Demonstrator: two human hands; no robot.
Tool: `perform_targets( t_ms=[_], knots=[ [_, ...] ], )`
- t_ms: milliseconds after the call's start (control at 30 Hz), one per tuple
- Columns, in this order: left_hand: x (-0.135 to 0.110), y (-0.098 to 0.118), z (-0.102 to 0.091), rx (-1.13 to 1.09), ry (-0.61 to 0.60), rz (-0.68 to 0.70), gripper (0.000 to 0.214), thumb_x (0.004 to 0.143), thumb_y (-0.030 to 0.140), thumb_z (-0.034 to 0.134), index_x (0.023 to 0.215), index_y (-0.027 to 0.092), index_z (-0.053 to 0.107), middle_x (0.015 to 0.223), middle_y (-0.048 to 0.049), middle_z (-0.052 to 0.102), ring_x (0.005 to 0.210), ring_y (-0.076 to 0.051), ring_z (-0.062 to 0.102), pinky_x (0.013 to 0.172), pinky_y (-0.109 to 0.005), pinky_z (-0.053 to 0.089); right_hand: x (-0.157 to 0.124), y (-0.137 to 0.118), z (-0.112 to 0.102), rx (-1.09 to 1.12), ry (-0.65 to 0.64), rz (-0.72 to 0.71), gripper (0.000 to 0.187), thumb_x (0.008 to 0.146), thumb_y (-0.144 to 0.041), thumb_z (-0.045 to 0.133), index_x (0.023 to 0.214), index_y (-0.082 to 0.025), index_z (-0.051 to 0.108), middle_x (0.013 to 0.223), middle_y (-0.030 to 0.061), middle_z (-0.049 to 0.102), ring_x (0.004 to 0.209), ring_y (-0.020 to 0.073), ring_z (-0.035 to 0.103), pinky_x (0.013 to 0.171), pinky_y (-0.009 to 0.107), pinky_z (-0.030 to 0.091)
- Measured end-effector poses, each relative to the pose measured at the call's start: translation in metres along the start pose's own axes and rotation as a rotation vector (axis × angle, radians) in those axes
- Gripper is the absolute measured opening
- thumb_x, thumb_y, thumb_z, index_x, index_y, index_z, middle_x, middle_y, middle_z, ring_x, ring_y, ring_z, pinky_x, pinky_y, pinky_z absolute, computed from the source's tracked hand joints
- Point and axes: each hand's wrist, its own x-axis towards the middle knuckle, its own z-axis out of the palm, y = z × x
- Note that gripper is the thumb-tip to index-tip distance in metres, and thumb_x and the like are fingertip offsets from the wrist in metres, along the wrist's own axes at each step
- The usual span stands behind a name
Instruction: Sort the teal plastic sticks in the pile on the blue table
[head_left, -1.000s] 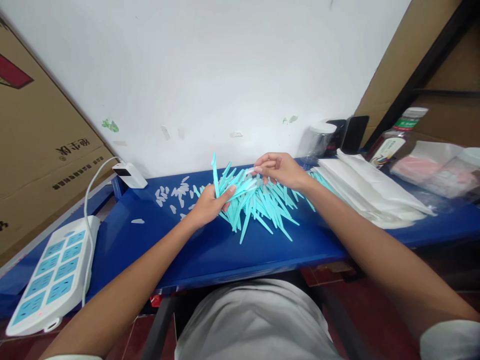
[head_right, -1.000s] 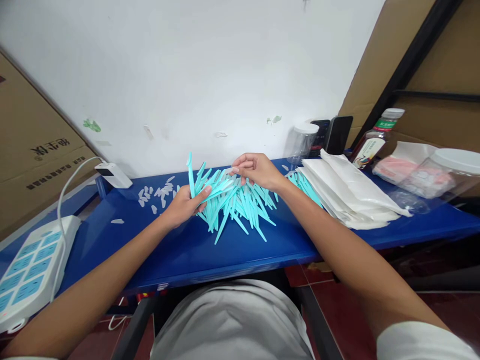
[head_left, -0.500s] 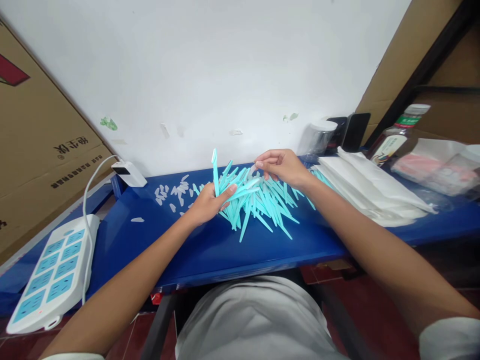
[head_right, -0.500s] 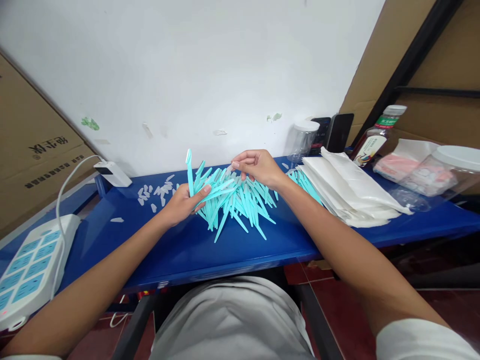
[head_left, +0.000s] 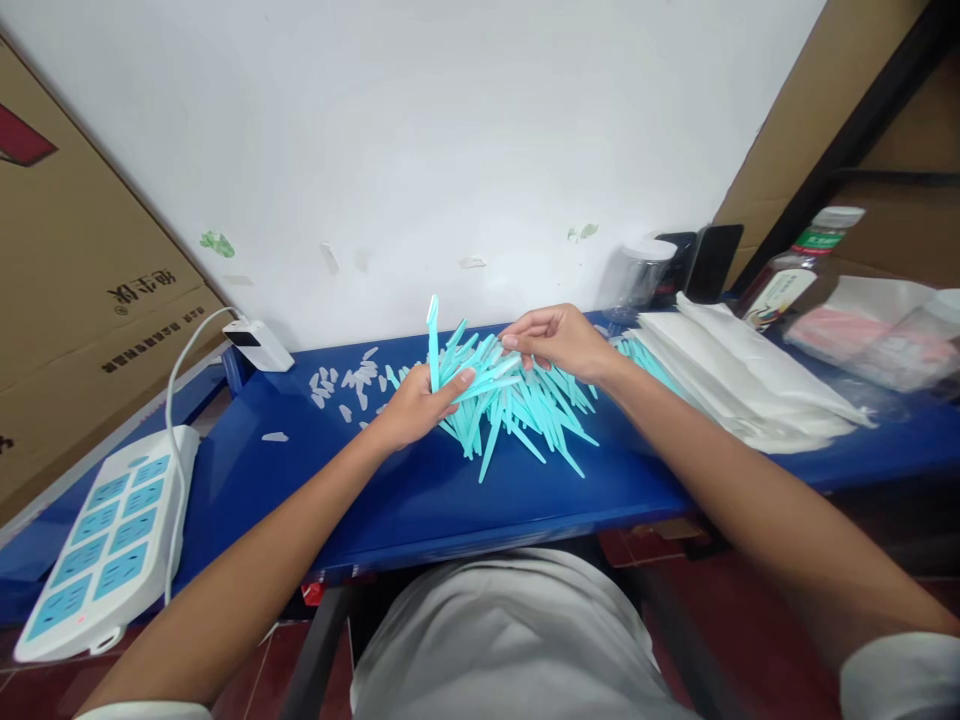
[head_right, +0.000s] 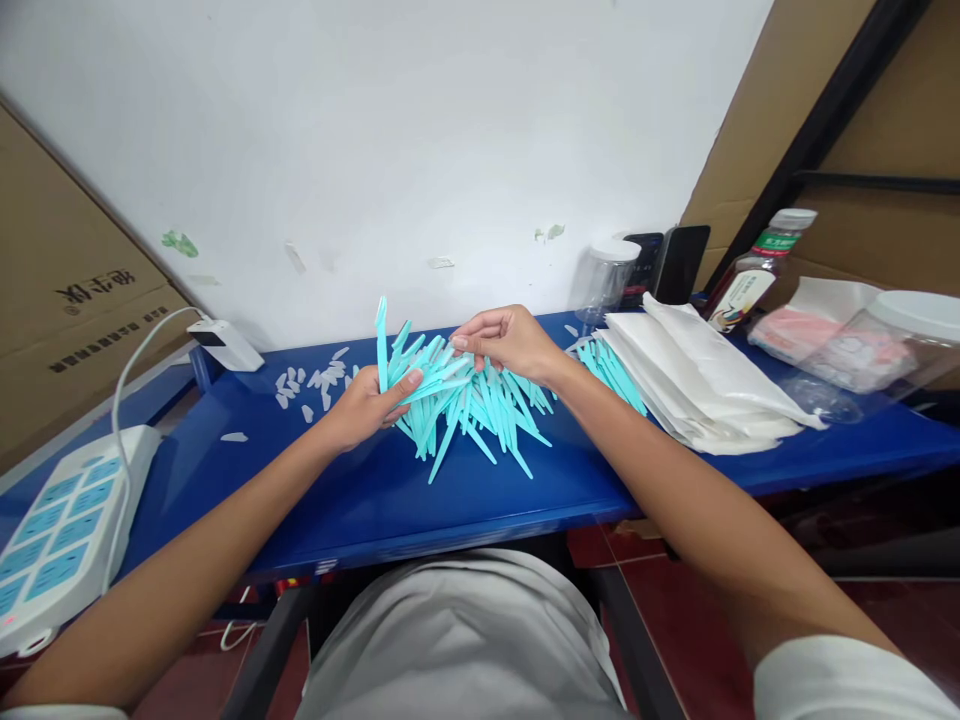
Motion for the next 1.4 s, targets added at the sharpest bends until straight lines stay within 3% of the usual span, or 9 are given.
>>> perform_targets(
  t_ms=[133, 267, 400, 467, 600, 967, 1100, 1300, 1400],
  knots=[
    [0.0, 0.001, -0.001, 0.023, 0.003, 0.03, 0.055, 0.095, 0.064, 0.065, 0.071, 0.021, 0.04, 0.052, 0.009, 0.032, 0.045, -0.005, 0.027, 0.045, -0.022, 0.026, 0.0, -0.001, 0.004, 0.009, -0.034, 0.011, 0.042, 0.079, -0.053, 0.088, 0.098, -0.016, 0.083, 0.076, 0.0066, 0.077, 0.054, 0.0126, 0.062, 0.043, 0.025, 0.039],
    [0.002, -0.002, 0.0, 0.027, 0.035, 0.009, 0.057, 0.094, 0.064, 0.066, 0.07, 0.022, 0.037, 0.052, 0.0097, 0.029, 0.045, -0.006, 0.028, 0.045, -0.022, 0.025, 0.012, 0.013, -0.018, -0.062, -0.044, 0.021, 0.053, 0.093, -0.066, 0.067, 0.108, -0.017, 0.081, 0.1, 0.0122, 0.081, 0.058, 0.0136, 0.065, 0.047, 0.026, 0.043],
    [0.004, -0.005, -0.002, 0.108, 0.058, 0.002, 0.059, 0.097, 0.066, 0.06, 0.065, 0.021, 0.037, 0.05, 0.0075, 0.034, 0.043, -0.006, 0.031, 0.045, -0.023, 0.025, 0.018, 0.042, -0.081, -0.705, 0.348, 0.154, 0.032, 0.097, -0.044, 0.069, 0.101, -0.015, 0.081, 0.094, 0.0124, 0.081, 0.076, 0.0206, 0.07, 0.07, 0.03, 0.053],
    [0.003, -0.004, -0.002, 0.15, 0.047, 0.018, 0.061, 0.098, 0.066, 0.057, 0.061, 0.021, 0.04, 0.048, 0.0058, 0.038, 0.042, -0.007, 0.033, 0.045, -0.024, 0.026, 0.016, 0.057, -0.112, -1.065, 0.369, 0.33, 0.021, 0.092, -0.034, 0.074, 0.097, -0.016, 0.083, 0.099, 0.0139, 0.081, 0.094, 0.0274, 0.072, 0.084, 0.035, 0.053],
    [0.002, 0.0, -0.003, 0.224, 0.002, 0.043, 0.066, 0.101, 0.065, 0.052, 0.054, 0.019, 0.044, 0.045, 0.0032, 0.04, 0.041, -0.008, 0.036, 0.047, -0.025, 0.03, 0.013, 0.078, -0.138, -1.253, 0.325, 0.554, 0.026, 0.093, -0.039, 0.073, 0.107, -0.018, 0.083, 0.11, 0.0154, 0.079, 0.104, 0.0303, 0.072, 0.09, 0.037, 0.053],
    [0.002, 0.003, 0.0, 0.307, -0.006, 0.054, 0.069, 0.103, 0.062, 0.049, 0.05, 0.018, 0.05, 0.045, 0.0014, 0.045, 0.042, -0.009, 0.042, 0.052, -0.025, 0.037, 0.024, 0.088, -0.125, -1.207, 0.177, 0.566, 0.03, 0.101, -0.03, 0.062, 0.108, -0.006, 0.077, 0.113, 0.0271, 0.075, 0.108, 0.0339, 0.071, 0.09, 0.038, 0.049],
    [0.002, 0.003, 0.001, 0.292, 0.001, 0.048, 0.069, 0.103, 0.062, 0.05, 0.05, 0.018, 0.05, 0.045, 0.0019, 0.045, 0.042, -0.009, 0.042, 0.051, -0.025, 0.036, 0.024, 0.075, -0.111, -1.1, 0.213, 0.438, 0.032, 0.106, -0.029, 0.053, 0.127, -0.011, 0.069, 0.112, 0.0173, 0.078, 0.102, 0.025, 0.071, 0.088, 0.032, 0.05],
    [0.002, 0.002, 0.0, 0.31, 0.031, 0.07, 0.069, 0.103, 0.063, 0.049, 0.051, 0.017, 0.053, 0.047, 0.0013, 0.047, 0.045, -0.01, 0.045, 0.053, -0.024, 0.037, 0.02, 0.038, -0.067, -0.537, 0.2, 0.042, 0.025, 0.099, -0.036, 0.065, 0.108, -0.017, 0.078, 0.094, 0.0085, 0.078, 0.08, 0.02, 0.067, 0.077, 0.03, 0.052],
    [0.003, 0.0, 0.0, 0.289, 0.102, 0.065, 0.066, 0.101, 0.066, 0.052, 0.056, 0.017, 0.057, 0.05, 0.0007, 0.051, 0.047, -0.01, 0.045, 0.051, -0.024, 0.036, 0.016, 0.021, -0.043, -0.242, 0.177, 0.037, 0.032, 0.091, -0.049, 0.076, 0.096, -0.018, 0.077, 0.082, 0.0055, 0.073, 0.061, 0.0132, 0.055, 0.055, 0.026, 0.044]
  ],
)
